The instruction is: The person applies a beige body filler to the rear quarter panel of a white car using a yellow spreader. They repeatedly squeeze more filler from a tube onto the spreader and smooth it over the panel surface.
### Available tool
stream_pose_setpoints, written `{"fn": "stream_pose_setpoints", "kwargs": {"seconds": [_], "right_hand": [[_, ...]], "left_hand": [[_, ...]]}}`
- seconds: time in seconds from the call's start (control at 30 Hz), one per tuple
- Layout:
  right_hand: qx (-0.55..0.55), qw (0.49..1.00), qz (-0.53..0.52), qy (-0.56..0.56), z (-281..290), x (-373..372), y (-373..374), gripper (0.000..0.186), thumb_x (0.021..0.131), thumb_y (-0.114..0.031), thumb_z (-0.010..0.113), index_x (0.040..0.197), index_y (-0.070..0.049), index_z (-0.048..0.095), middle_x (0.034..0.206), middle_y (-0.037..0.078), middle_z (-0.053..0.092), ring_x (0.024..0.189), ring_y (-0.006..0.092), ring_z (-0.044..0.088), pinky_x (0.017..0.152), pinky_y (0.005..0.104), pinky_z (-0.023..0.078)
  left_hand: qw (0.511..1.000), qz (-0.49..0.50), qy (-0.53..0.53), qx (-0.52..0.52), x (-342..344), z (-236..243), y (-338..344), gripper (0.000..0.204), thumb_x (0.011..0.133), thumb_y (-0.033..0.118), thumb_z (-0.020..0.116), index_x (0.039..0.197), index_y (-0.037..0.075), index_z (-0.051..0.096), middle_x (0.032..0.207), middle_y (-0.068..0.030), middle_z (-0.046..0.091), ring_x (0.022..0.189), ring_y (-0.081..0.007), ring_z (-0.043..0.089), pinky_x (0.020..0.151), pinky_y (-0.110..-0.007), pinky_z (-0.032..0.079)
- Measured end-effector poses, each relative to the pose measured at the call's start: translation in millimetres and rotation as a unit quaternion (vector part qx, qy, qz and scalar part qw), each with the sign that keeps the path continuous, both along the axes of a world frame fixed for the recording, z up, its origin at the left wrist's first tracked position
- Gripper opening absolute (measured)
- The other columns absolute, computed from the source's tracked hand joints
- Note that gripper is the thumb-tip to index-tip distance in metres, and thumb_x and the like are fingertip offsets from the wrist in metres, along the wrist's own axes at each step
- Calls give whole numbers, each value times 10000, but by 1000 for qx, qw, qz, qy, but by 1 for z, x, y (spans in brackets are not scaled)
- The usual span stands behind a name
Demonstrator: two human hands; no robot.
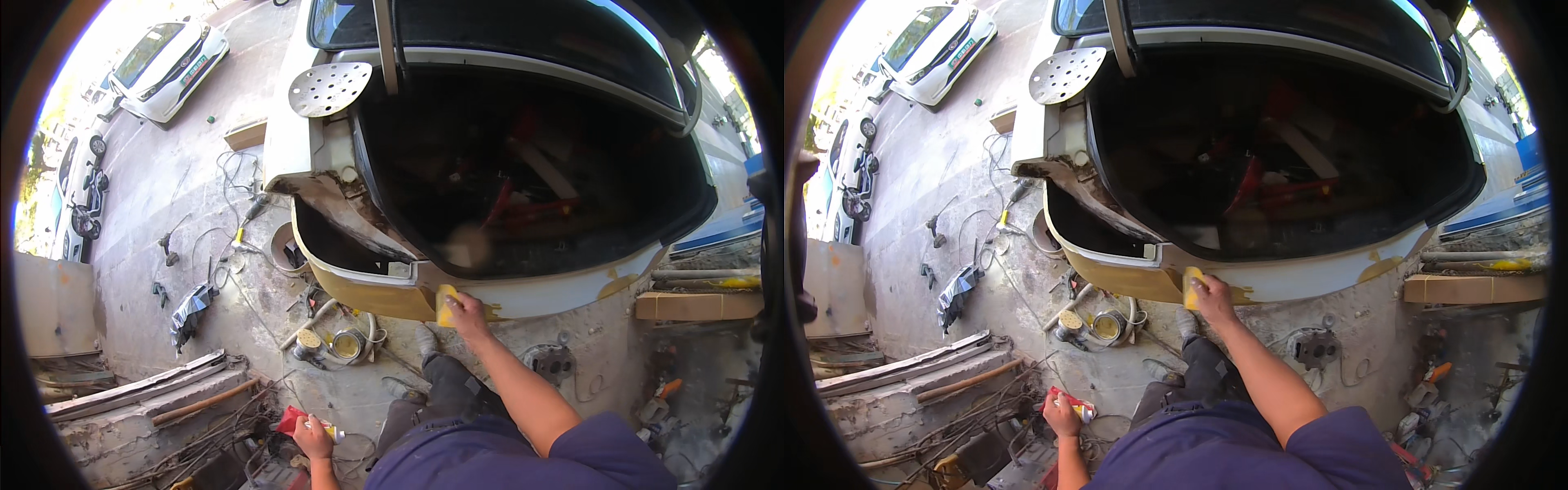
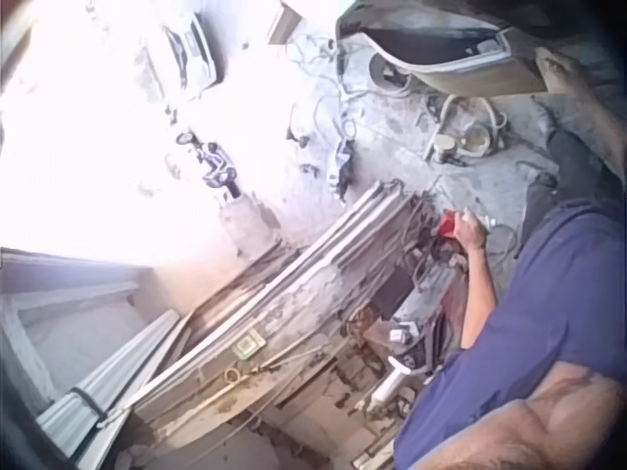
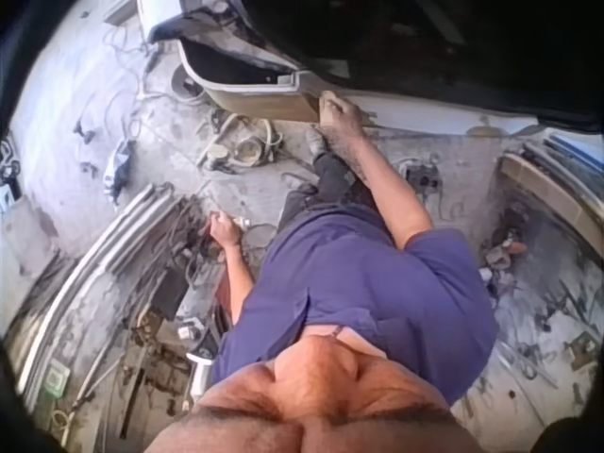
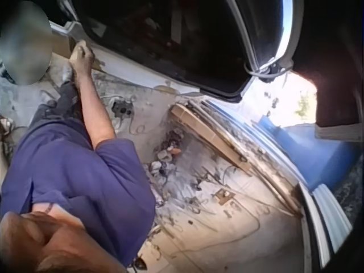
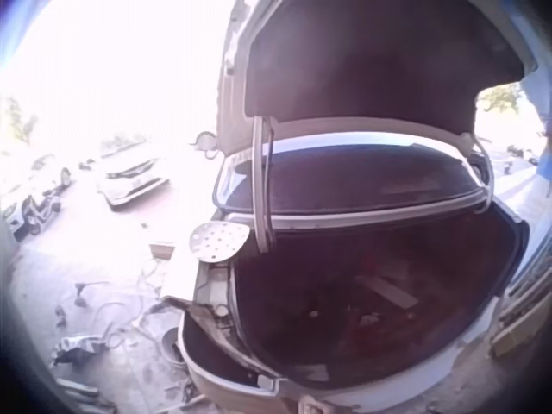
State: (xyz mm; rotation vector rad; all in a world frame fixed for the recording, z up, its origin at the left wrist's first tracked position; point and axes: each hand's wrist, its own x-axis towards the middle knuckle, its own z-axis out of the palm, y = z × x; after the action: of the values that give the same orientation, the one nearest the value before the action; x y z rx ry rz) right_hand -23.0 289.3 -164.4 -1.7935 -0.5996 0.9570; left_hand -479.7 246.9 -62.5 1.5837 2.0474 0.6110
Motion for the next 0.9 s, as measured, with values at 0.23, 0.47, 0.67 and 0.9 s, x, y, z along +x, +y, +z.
{"fn": "stream_pose_setpoints", "kwargs": {"seconds": [0.23,0.47,0.67,0.9], "right_hand": [[-119,889,76,-436,12,21,-35,210,890,-59,692,1095,-15,686,1111,173,613,1079,409,586,903,499,511],[-19,953,86,-289,0,-42,-20,134,932,-98,679,1004,12,656,1023,211,622,987,423,612,840,504,506],[-52,937,26,-343,20,16,-43,107,914,-54,687,1009,-4,683,1015,199,644,976,422,636,800,504,517],[-138,888,11,-438,-20,9,-38,252,863,-71,700,1109,-22,729,1075,194,628,1033,422,612,900,521,519]], "left_hand": [[1000,6,-14,-15,5,11,6,325,998,215,607,780,-27,605,631,-176,673,575,-285,675,579,-418,502],[1000,4,-5,-29,-9,-3,-1,311,991,214,611,793,-26,623,662,-180,681,587,-275,660,593,-415,501],[999,7,8,-42,-11,3,2,308,989,212,613,795,-27,615,649,-176,675,582,-276,660,577,-419,493],[999,23,-19,-44,-13,7,-4,305,995,209,613,802,-27,616,653,-169,675,582,-263,658,576,-416,488]]}}
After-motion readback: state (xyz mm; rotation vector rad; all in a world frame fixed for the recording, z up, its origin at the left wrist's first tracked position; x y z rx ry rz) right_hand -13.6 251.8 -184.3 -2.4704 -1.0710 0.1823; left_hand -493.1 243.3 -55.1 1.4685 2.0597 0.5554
